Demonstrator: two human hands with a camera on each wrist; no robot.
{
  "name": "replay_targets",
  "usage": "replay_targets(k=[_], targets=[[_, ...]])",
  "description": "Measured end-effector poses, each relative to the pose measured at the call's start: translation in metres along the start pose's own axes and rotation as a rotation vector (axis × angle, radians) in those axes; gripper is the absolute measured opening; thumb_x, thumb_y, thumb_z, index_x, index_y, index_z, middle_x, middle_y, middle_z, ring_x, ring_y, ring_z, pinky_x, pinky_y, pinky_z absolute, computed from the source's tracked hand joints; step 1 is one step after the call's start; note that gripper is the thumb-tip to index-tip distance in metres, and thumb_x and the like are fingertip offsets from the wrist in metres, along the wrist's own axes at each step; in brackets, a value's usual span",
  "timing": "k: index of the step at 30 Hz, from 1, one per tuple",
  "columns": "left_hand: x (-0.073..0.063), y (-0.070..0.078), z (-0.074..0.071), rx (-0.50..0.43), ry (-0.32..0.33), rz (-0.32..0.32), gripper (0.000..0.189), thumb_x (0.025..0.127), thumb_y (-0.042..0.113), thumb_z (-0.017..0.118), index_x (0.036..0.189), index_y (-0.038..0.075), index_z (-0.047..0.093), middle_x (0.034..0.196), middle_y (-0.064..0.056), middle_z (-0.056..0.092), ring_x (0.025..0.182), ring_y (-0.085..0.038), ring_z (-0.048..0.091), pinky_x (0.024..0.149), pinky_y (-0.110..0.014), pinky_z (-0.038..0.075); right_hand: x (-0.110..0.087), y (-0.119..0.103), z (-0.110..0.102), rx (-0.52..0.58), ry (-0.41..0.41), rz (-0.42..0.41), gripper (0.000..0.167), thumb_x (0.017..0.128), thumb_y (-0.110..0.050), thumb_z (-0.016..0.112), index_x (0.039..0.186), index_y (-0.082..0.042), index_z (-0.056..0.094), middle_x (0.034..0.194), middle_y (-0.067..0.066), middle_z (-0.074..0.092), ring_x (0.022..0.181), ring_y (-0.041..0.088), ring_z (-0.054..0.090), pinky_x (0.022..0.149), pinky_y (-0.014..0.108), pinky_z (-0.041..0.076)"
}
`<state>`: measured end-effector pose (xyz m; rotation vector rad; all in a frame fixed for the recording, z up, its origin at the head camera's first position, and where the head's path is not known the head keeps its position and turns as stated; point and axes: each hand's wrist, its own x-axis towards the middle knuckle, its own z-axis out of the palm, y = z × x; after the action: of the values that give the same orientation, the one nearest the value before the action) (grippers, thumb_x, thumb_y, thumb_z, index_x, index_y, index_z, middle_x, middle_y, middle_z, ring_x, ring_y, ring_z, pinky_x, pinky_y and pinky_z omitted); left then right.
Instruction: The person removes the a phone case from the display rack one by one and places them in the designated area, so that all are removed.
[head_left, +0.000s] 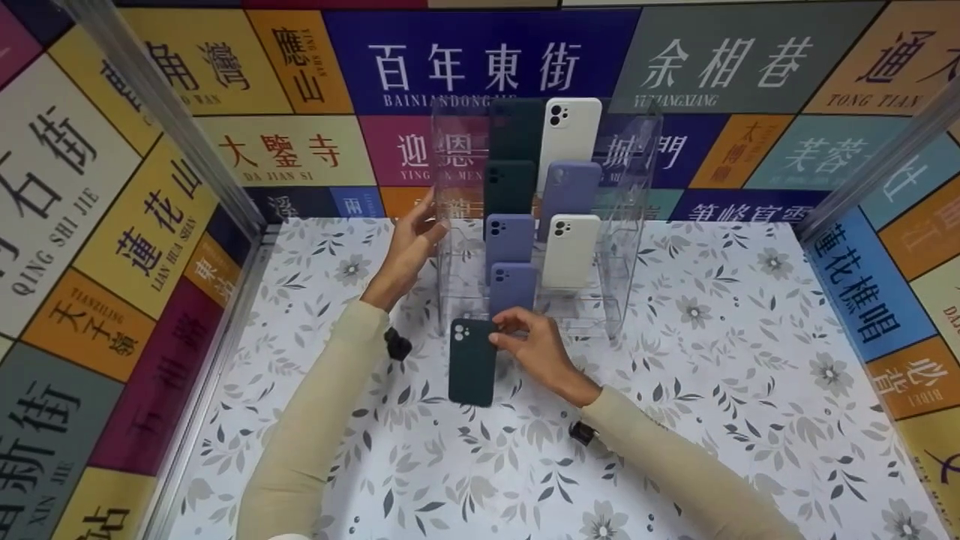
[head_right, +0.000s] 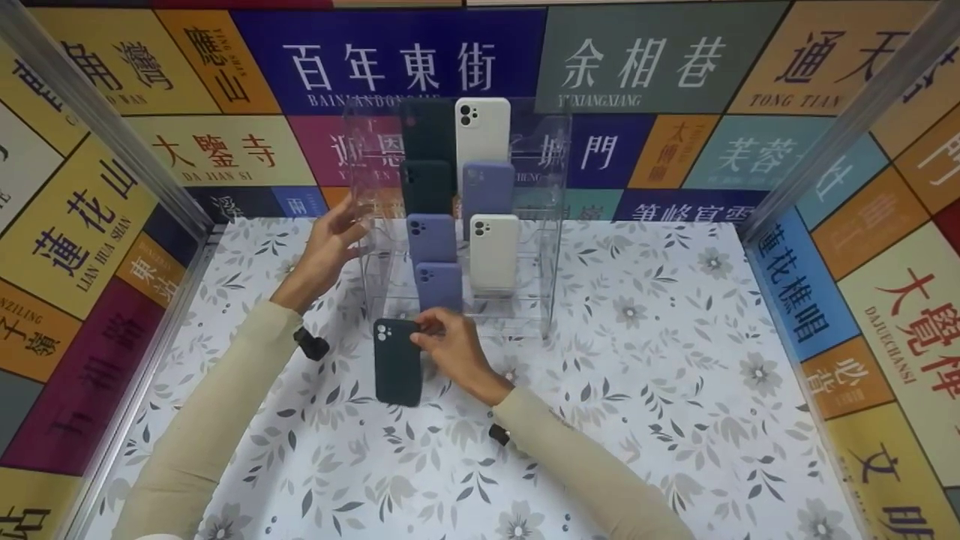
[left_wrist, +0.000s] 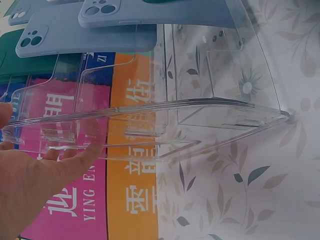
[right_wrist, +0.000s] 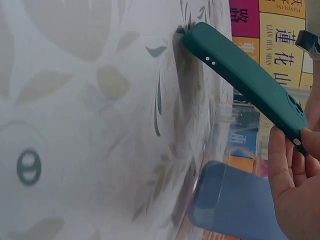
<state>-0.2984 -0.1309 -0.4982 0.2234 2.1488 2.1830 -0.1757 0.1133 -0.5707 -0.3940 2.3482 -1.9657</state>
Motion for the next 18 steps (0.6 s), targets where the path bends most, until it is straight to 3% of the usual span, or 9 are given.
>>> replay_targets(k=[8, 14, 18], targets=[[0.000, -0.001, 0.000, -0.015, -0.002, 0.013, 0.070, 0.113, 0.007, 0.057, 0.176, 0.019, 0.030, 0.166, -0.016, 0.051, 0.140, -0.032, 0.060, 0.109, -0.061, 0.054, 0.002, 0.013, 0.018, 0.011, -0.021, 0.040, 0.020, 0.094, 0.004, 0.083, 0.112, 0.003, 0.078, 0.099, 0.014, 0.077, 0.091, 0.023, 0.073, 0.076, 0.027, 0.062], [0.000, -0.001, 0.000, -0.015, 0.001, 0.006, 0.069, 0.113, 0.008, 0.058, 0.175, 0.021, 0.032, 0.166, -0.016, 0.051, 0.142, -0.033, 0.058, 0.111, -0.060, 0.053, 0.004, 0.020, 0.029, -0.015, -0.037, 0.053, 0.019, 0.093, 0.003, 0.084, 0.111, 0.002, 0.079, 0.096, 0.013, 0.077, 0.087, 0.022, 0.072, 0.074, 0.041, 0.065], [-0.001, 0.000, 0.000, -0.013, 0.004, 0.000, 0.069, 0.113, 0.008, 0.058, 0.175, 0.021, 0.033, 0.166, -0.016, 0.051, 0.140, -0.032, 0.059, 0.111, -0.060, 0.052, 0.005, 0.025, 0.037, 0.010, -0.054, 0.070, 0.019, 0.093, 0.003, 0.084, 0.112, 0.004, 0.078, 0.095, 0.011, 0.077, 0.085, 0.017, 0.071, 0.074, 0.037, 0.065]])
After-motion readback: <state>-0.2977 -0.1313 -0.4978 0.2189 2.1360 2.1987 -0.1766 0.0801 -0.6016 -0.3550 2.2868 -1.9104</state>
